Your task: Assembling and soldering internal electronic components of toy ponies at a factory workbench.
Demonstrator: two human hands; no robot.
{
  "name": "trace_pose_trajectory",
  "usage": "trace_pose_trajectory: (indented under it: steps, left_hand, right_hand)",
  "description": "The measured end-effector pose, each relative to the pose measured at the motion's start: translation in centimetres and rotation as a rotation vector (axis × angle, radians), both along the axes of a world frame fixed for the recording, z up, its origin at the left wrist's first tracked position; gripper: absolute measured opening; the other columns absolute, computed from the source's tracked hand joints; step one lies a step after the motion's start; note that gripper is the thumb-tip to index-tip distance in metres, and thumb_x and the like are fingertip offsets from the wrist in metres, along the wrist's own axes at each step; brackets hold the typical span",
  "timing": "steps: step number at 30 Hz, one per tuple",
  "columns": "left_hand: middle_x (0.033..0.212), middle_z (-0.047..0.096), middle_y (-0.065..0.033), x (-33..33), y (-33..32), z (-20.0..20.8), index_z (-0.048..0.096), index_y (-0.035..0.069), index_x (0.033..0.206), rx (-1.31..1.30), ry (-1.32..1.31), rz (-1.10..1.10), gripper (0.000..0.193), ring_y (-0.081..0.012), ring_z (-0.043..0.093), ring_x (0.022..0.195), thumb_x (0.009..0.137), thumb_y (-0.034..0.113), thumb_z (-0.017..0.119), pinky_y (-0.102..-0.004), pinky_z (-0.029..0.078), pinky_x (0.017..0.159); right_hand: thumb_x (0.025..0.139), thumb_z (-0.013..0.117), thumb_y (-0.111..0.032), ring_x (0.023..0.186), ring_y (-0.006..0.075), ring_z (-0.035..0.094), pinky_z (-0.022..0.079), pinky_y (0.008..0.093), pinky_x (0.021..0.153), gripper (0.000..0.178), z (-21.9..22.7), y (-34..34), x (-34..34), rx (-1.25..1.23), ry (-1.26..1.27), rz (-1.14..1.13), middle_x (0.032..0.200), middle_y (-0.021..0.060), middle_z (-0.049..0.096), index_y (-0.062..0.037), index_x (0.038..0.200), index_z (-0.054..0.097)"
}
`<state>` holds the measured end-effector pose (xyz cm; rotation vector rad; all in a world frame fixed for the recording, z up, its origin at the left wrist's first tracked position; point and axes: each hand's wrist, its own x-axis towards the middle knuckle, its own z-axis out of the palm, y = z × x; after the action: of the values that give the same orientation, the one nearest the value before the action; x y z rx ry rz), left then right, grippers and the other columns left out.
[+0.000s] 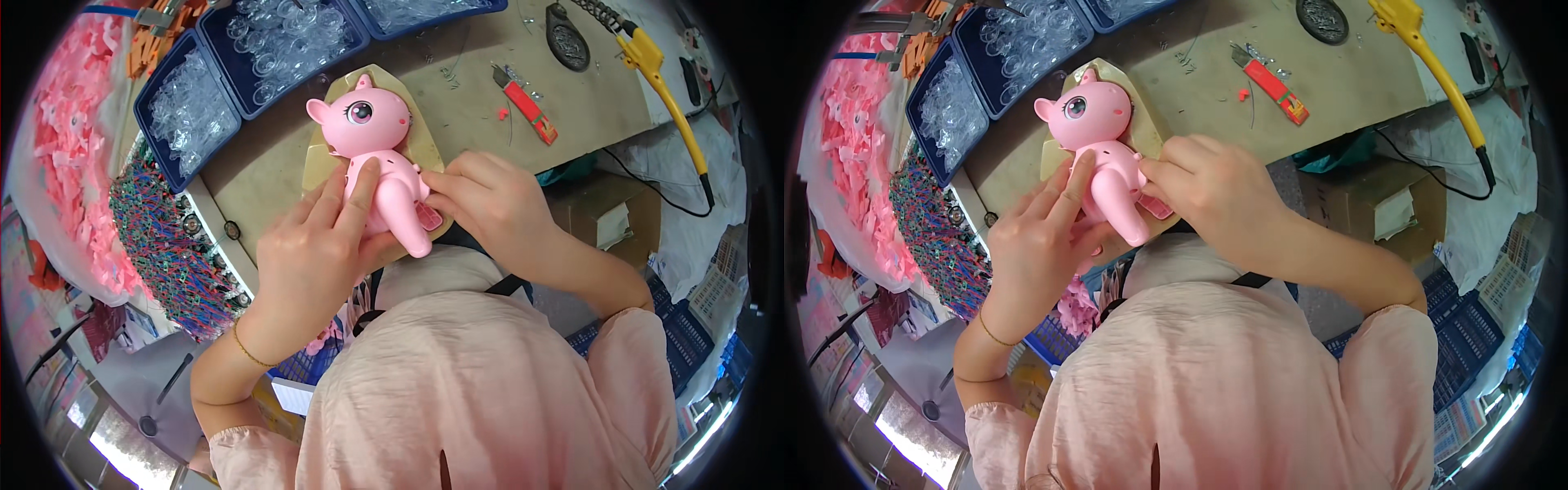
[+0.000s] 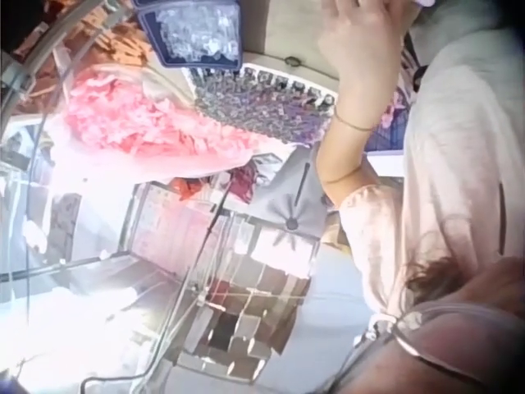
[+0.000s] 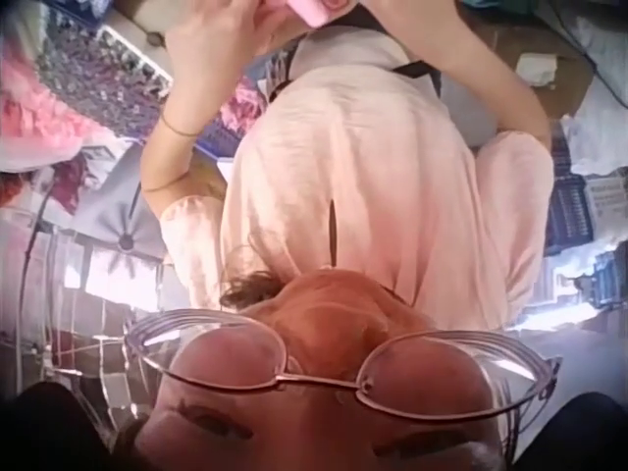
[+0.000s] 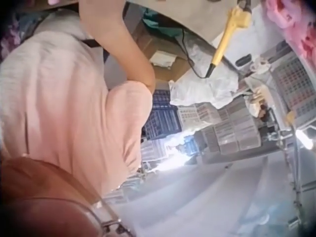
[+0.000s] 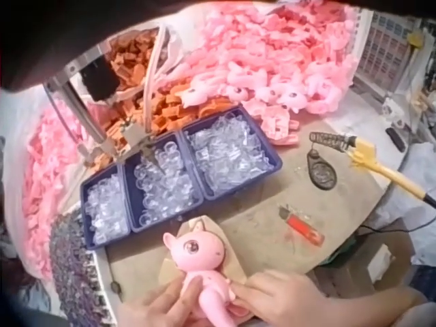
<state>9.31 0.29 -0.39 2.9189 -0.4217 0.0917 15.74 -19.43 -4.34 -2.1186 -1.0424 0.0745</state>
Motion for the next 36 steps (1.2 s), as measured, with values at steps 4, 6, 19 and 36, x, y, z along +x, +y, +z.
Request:
trace_pose_trajectory:
  steps: [4, 6, 19, 36]
  left_hand:
    - [0.099, 0.064, -0.0148, -0.1, 0.2, -0.1, 0.06, 0.004, 0.11, -0.033, 0.032, -0.008, 0.063, -0.0196, 0.064, 0.067, 0.066, 0.048, 0.072, -0.0269, 0.05, 0.051]
    - [0.1, 0.064, -0.0155, 0.0, 0.3, -0.3, 0.06, 0.003, 0.11, -0.031, 0.023, -0.006, 0.063, -0.0196, 0.064, 0.067, 0.066, 0.047, 0.071, -0.0269, 0.05, 0.05]
    - [0.101, 0.063, -0.0151, -0.1, 0.4, -0.3, 0.058, 0.003, 0.115, -0.045, 0.024, -0.006, 0.062, -0.0212, 0.064, 0.068, 0.068, 0.043, 0.071, -0.0277, 0.051, 0.054]
    - [0.11, 0.061, -0.011, 0.6, 0.1, 1.9, 0.045, 0.006, 0.13, 0.05, 0.302, -0.017, 0.076, -0.024, 0.062, 0.075, 0.063, 0.026, 0.074, -0.0326, 0.051, 0.061]
  right_hand:
    - [0.072, 0.068, -0.008, 0.066, 0.0228, 0.055, 0.044, 0.0328, 0.055, 0.024, 0.9, 0.2, -0.1, -0.074, 0.013, 0.023, 0.075, 0.0067, 0.054, -0.0027, 0.094, 0.063]
    - [0.071, 0.068, -0.009, 0.066, 0.0228, 0.055, 0.044, 0.0326, 0.055, 0.024, 1.3, 0.4, 0.2, -0.096, 0.015, 0.021, 0.075, 0.0066, 0.054, -0.0025, 0.094, 0.063]
    - [0.082, 0.063, -0.011, 0.064, 0.01, 0.057, 0.046, 0.0235, 0.056, 0.017, 1.5, -1.1, 0.4, -0.04, 0.907, -0.161, 0.076, 0.0046, 0.06, 0.0007, 0.094, 0.062]
    - [0.09, 0.056, -0.018, 0.057, 0.0055, 0.052, 0.042, 0.0219, 0.051, 0.022, 1.4, 1.4, -4.1, 0.315, 1.465, -0.077, 0.066, 0.003, 0.058, 0.0034, 0.084, 0.058]
